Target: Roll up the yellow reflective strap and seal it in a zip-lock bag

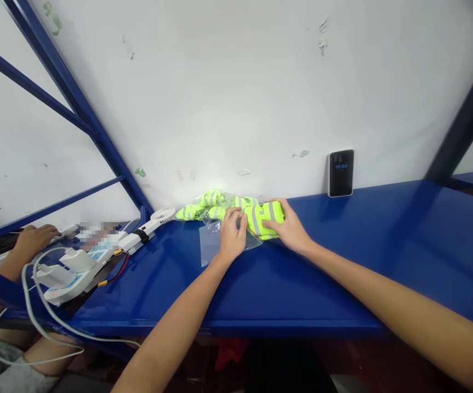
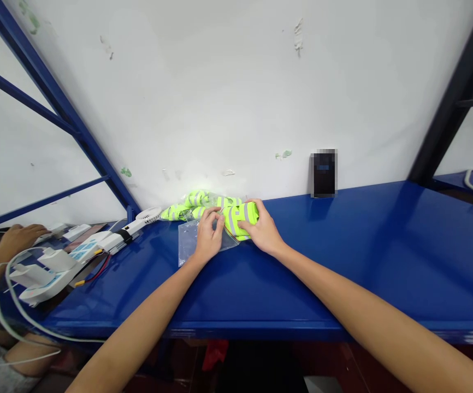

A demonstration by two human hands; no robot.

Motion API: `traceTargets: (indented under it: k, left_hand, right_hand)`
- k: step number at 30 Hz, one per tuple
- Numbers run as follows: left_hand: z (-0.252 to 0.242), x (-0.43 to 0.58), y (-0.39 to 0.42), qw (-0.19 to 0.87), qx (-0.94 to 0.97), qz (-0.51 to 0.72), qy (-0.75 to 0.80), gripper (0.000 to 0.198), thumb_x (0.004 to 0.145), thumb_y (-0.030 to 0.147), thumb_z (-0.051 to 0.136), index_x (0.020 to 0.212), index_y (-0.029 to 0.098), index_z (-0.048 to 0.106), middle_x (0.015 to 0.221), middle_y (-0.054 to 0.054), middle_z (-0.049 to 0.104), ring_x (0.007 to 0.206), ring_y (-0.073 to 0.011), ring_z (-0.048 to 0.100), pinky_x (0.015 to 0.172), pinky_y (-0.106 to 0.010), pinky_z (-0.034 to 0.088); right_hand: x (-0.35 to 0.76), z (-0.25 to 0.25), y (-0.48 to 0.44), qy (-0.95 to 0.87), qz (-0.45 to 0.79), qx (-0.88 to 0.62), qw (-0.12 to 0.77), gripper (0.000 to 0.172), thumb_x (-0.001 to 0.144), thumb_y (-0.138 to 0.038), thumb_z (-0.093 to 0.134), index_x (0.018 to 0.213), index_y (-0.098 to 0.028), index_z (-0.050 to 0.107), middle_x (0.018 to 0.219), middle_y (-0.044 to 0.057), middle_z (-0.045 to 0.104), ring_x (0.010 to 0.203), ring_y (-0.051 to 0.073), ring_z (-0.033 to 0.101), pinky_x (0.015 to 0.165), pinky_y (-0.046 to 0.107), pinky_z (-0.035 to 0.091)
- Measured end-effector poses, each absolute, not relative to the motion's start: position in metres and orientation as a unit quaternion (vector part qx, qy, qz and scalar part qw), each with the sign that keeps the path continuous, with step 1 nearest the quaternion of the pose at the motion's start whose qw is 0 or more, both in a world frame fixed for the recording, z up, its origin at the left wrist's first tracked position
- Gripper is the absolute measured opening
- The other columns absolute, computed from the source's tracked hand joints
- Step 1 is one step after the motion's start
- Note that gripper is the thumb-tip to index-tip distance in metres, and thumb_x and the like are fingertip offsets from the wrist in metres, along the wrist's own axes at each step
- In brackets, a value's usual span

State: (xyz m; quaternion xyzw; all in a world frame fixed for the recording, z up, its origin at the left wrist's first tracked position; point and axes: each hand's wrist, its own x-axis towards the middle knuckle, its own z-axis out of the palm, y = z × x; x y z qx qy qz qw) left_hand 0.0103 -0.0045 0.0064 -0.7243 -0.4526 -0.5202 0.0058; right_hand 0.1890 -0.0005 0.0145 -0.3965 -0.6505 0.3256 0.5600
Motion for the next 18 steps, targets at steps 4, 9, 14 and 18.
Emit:
traceTargets:
  k: [4, 9, 14, 18]
  left_hand:
    - [0.004, 0.008, -0.002, -0.050, -0.702, -0.525, -0.479, 0.023, 0.097, 0.033, 0.037, 0.087, 0.020, 0.054, 0.102, -0.007, 0.063, 0.098, -0.0186, 0.058, 0.089, -0.032, 0.042]
    - [0.004, 0.010, -0.007, -0.082, -0.703, -0.499, -0.501, 0.027, 0.098, 0.037, 0.032, 0.090, 0.020, 0.053, 0.091, -0.004, 0.063, 0.087, -0.0165, 0.058, 0.081, -0.027, 0.043]
    - [0.017, 0.016, -0.013, -0.037, -0.718, -0.514, -0.467, 0.022, 0.097, 0.034, 0.034, 0.092, 0.021, 0.051, 0.108, -0.007, 0.061, 0.105, -0.0188, 0.055, 0.094, -0.031, 0.041]
    - [0.023, 0.011, -0.030, -0.009, -0.727, -0.520, -0.447, 0.026, 0.095, 0.037, 0.037, 0.082, 0.022, 0.055, 0.098, -0.008, 0.061, 0.097, -0.0207, 0.057, 0.093, -0.036, 0.043]
  right_hand:
    - [0.187, 0.015, -0.004, -0.651, 0.373, -0.363, 0.552, 0.046, 0.065, -0.024, 0.065, 0.108, -0.025, 0.050, 0.085, -0.002, 0.055, 0.076, 0.019, 0.052, 0.074, 0.033, 0.045]
    - [0.178, 0.004, -0.001, -0.602, 0.451, -0.344, 0.562, 0.047, 0.063, -0.024, 0.066, 0.107, -0.027, 0.051, 0.084, -0.002, 0.058, 0.075, 0.019, 0.054, 0.071, 0.034, 0.048]
    - [0.176, 0.000, 0.004, -0.538, 0.509, -0.335, 0.583, 0.049, 0.062, -0.025, 0.069, 0.107, -0.027, 0.050, 0.087, -0.002, 0.060, 0.079, 0.019, 0.058, 0.068, 0.032, 0.050]
    - [0.179, 0.000, 0.007, -0.532, 0.483, -0.359, 0.596, 0.047, 0.061, -0.023, 0.069, 0.105, -0.027, 0.052, 0.086, -0.003, 0.060, 0.080, 0.019, 0.059, 0.070, 0.032, 0.050]
